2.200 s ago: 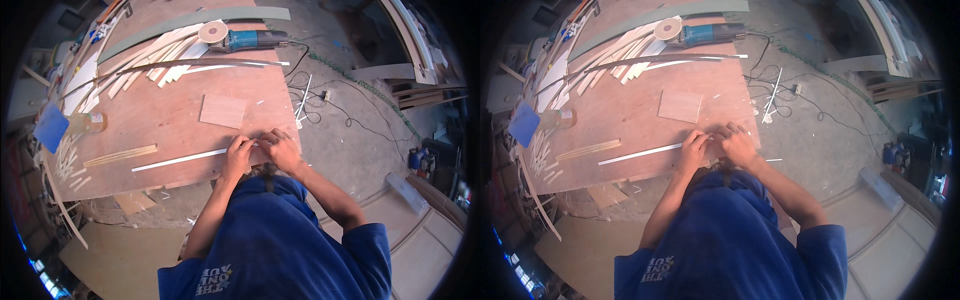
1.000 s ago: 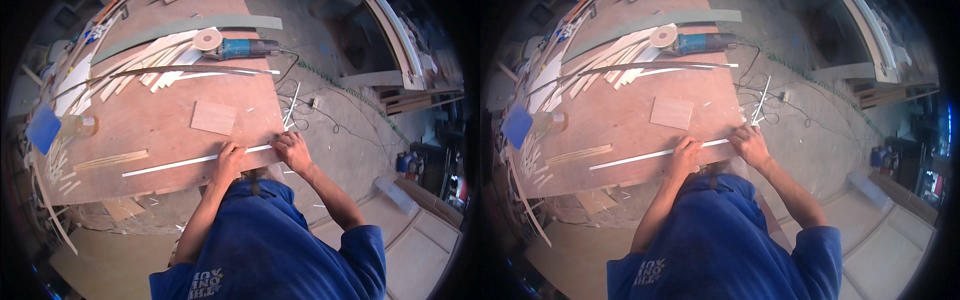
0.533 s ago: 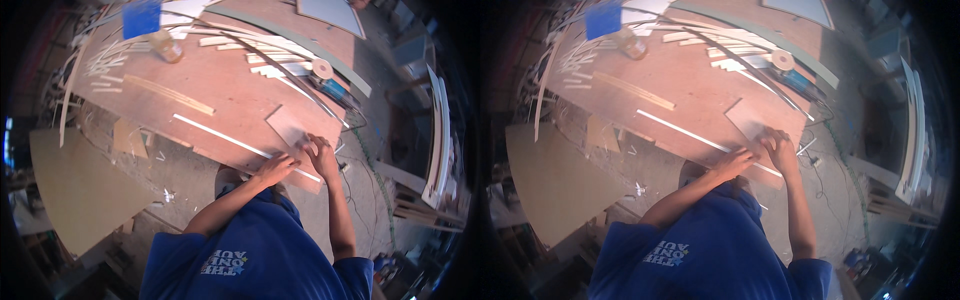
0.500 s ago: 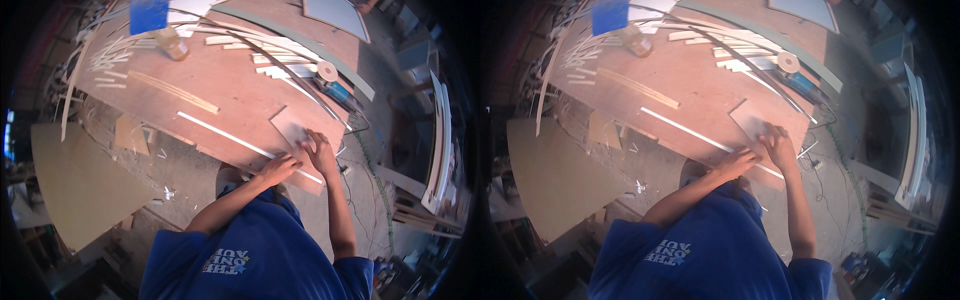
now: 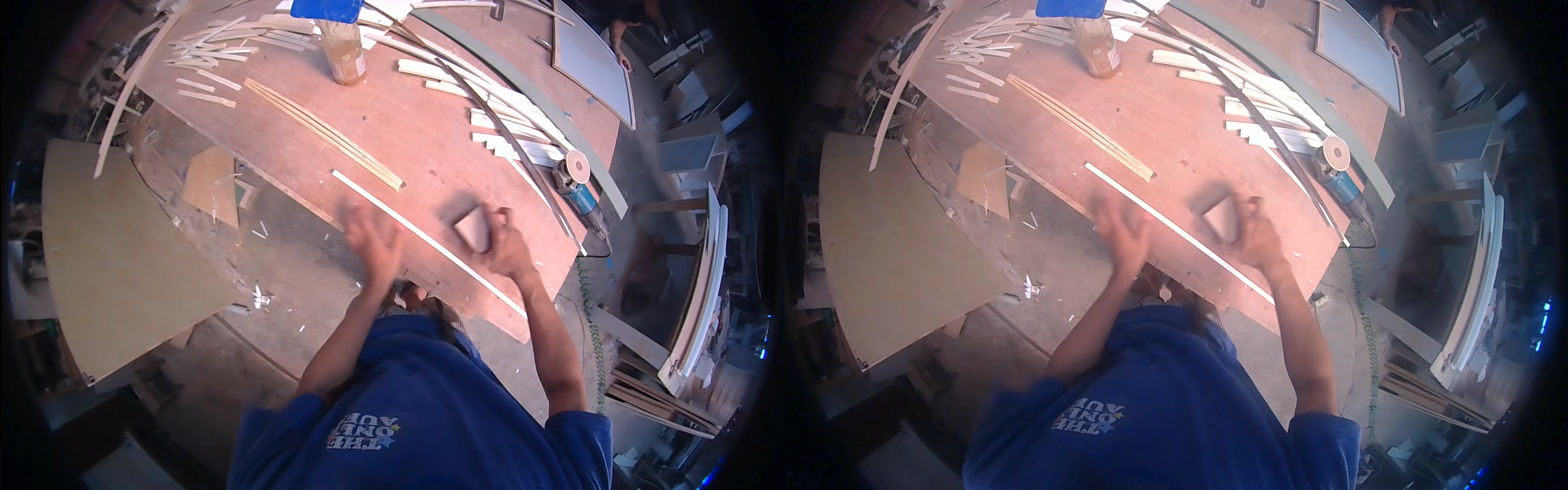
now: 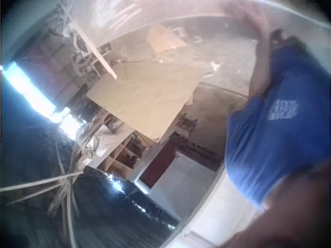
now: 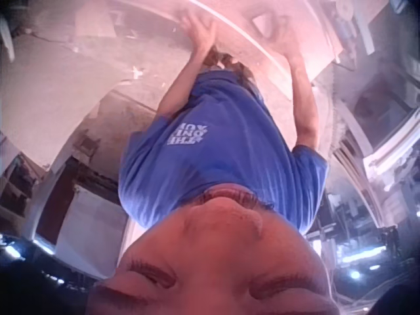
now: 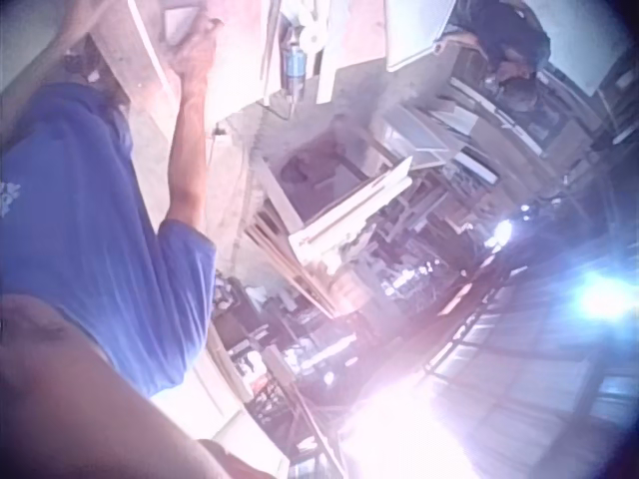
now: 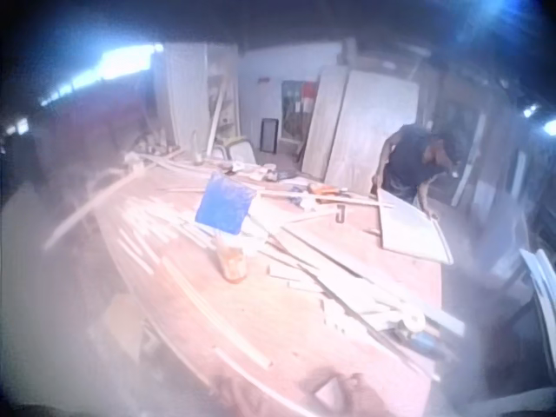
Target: The person repeatedly picks up thin wooden strips from a workbench, aligns them, and places them back down. They occasionally move larger boards and retrieve additional strips from a nearby rack. The task involves organizing and preparing wooden pieces for further assembly.
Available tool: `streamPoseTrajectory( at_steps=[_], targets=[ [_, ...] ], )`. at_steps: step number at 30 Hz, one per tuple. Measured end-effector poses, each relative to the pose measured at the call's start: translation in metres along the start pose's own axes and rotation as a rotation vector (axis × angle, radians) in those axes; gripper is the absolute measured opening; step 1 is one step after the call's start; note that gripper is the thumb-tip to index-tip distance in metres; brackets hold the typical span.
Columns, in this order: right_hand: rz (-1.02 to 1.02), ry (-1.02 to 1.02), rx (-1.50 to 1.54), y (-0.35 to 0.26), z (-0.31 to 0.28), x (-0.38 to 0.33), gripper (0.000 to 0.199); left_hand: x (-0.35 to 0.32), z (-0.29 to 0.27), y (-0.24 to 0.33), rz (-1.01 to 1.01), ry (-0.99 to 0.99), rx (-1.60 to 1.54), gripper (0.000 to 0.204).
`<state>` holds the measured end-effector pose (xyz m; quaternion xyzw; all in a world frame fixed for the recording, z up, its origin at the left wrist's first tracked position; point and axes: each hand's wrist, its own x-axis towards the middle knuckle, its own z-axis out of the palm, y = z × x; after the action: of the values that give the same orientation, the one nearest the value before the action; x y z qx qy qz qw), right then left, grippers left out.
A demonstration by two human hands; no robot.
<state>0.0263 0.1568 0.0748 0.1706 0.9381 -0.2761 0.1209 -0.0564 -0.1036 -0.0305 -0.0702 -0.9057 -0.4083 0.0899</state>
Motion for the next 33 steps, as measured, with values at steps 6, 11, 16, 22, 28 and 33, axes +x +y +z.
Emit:
streamPoseTrajectory(
  at_steps=[6, 11, 16, 22, 28, 33],
  targets=[
    [-0.396, -0.063, -0.324, -0.097, 0.046, 0.047, 0.104, 0.065, -0.009, 0.005, -0.743, -0.165, -0.076, 0.143],
    [-0.370, -0.259, -0.492, -0.127, 0.049, 0.063, 0.103, 0.055, 0.008, -0.013, -0.678, -0.080, -0.018, 0.145],
    [-0.349, -0.306, -0.534, -0.102, 0.041, 0.042, 0.102, 0.055, 0.015, -0.016, -0.708, -0.092, 0.028, 0.144],
    [-0.242, -0.365, -0.549, -0.035, 0.016, -0.027, 0.105, 0.057, 0.020, -0.031, -0.706, -0.073, 0.004, 0.147],
    [-0.087, -0.400, -0.540, 0.096, -0.025, -0.168, 0.103, 0.060, 0.013, -0.030, -0.646, -0.054, -0.046, 0.147],
    [0.367, -0.866, -0.853, 0.318, -0.094, -0.381, 0.090, 0.071, 0.018, -0.026, -0.658, -0.081, -0.081, 0.146]
  ],
)
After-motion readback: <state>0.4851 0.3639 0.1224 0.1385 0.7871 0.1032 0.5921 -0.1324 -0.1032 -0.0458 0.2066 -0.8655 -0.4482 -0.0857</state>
